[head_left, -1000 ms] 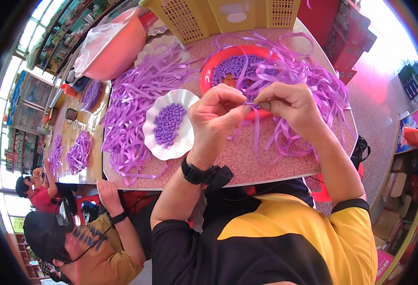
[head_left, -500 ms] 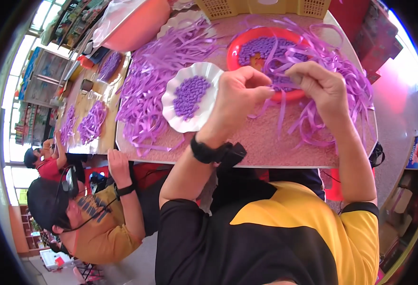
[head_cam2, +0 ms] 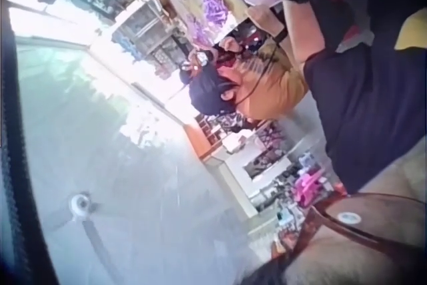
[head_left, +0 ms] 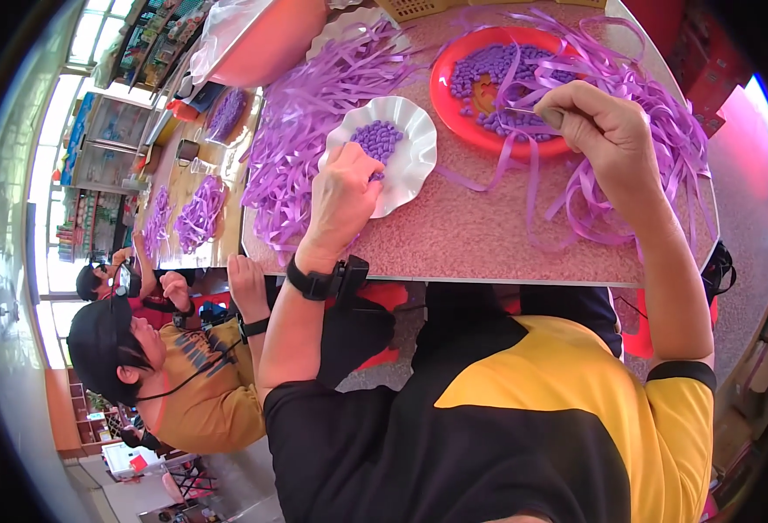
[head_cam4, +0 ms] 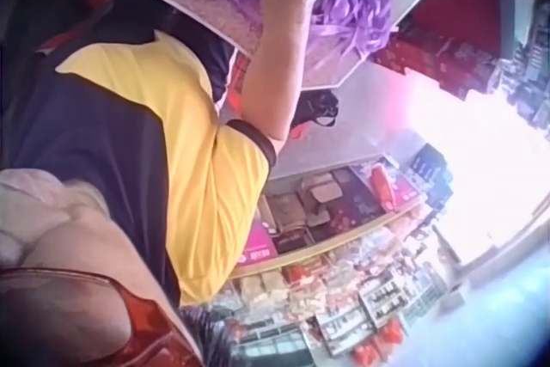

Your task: Stringing small purple beads onto thin purple ribbons at a table.

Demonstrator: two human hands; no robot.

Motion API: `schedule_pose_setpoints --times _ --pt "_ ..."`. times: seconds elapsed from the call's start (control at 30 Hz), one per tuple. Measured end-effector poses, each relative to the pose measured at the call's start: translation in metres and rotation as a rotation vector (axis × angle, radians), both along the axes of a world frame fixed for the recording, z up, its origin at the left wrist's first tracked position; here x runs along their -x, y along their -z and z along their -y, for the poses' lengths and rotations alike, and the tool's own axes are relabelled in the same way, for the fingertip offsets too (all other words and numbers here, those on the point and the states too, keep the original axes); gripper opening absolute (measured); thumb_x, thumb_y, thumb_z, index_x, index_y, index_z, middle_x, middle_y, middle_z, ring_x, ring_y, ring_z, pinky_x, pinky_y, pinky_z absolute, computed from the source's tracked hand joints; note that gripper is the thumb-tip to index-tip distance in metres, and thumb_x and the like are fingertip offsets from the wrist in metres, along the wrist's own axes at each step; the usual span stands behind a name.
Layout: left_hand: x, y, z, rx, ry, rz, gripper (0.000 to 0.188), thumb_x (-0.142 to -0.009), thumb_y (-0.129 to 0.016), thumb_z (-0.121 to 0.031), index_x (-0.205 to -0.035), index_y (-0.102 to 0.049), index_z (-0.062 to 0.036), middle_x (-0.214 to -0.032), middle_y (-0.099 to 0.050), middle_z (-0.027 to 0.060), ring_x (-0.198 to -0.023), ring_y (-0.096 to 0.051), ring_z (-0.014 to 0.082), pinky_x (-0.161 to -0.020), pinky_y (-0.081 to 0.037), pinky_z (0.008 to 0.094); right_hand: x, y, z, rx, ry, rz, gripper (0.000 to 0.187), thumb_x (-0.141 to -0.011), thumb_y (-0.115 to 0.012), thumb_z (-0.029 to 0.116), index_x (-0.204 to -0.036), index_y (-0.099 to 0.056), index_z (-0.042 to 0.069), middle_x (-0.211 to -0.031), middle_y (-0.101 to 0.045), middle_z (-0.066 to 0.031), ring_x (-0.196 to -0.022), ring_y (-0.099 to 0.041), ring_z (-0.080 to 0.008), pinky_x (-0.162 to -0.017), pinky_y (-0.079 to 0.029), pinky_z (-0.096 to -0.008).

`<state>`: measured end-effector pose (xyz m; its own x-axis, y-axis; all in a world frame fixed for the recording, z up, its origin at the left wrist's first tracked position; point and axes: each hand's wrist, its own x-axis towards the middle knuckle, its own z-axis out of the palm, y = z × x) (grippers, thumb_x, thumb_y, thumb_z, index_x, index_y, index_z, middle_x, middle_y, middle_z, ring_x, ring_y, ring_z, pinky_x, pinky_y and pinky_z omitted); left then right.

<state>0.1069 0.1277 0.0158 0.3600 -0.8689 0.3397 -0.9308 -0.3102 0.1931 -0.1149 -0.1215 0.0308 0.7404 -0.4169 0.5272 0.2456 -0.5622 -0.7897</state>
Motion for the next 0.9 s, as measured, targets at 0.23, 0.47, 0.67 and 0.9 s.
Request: schedule_pose_setpoints --times 0.23,0.47,0.67,0.9 --pt "-0.011 0.015 0.007 -0.045 0.016 0.145 0.011 -0.073 -0.068 -0.004 -0.084 -0.069 -0.0032 -0.089 -0.061 0.0115 -0.089 -0.061 0.0323 -0.072 -0.05 0.0417 0.002 -0.006 0.0 -0.025 -0.002 -0.034 0.005 -0.09 -0.063 0.001 -0.094 -0.066 -0.002 -0.075 -0.067 -0.0068 -0.071 -0.06 -0.009 -0.067 -0.048 -0.0252" --pt "0.015 -0.013 0.035 0.295 -0.259 -1.108 0.002 -0.08 -0.066 -0.002 -0.08 -0.066 0.0001 -0.073 -0.061 0.0069 -0.066 -0.06 0.0198 -0.055 -0.045 0.0296 0.004 -0.006 -0.001 -0.03 -0.019 0.007 0.011 -0.09 -0.061 -0.004 -0.098 -0.068 -0.002 -0.084 -0.069 -0.0064 -0.081 -0.063 -0.0093 -0.075 -0.05 -0.0243" --pt "0.055 -0.01 0.089 0.683 0.332 -2.068 0.013 -0.09 -0.06 -0.013 -0.096 -0.062 -0.0007 -0.087 -0.061 0.0066 -0.075 -0.053 0.0155 -0.056 -0.041 0.0266 0.0 -0.005 -0.006 -0.087 -0.069 -0.009 0.023 -0.091 -0.055 -0.011 -0.107 -0.069 -0.004 -0.103 -0.07 -0.0079 -0.099 -0.066 -0.0127 -0.091 -0.054 -0.0258" --pt "0.077 -0.004 0.13 0.778 0.446 -2.26 0.01 -0.091 -0.06 -0.013 -0.095 -0.061 -0.0039 -0.086 -0.061 0.0045 -0.076 -0.054 0.0154 -0.063 -0.043 0.0278 -0.002 -0.005 -0.003 -0.215 -0.006 -0.017 0.026 -0.091 -0.052 -0.012 -0.108 -0.069 -0.004 -0.101 -0.071 -0.0084 -0.099 -0.066 -0.0131 -0.092 -0.054 -0.0274"
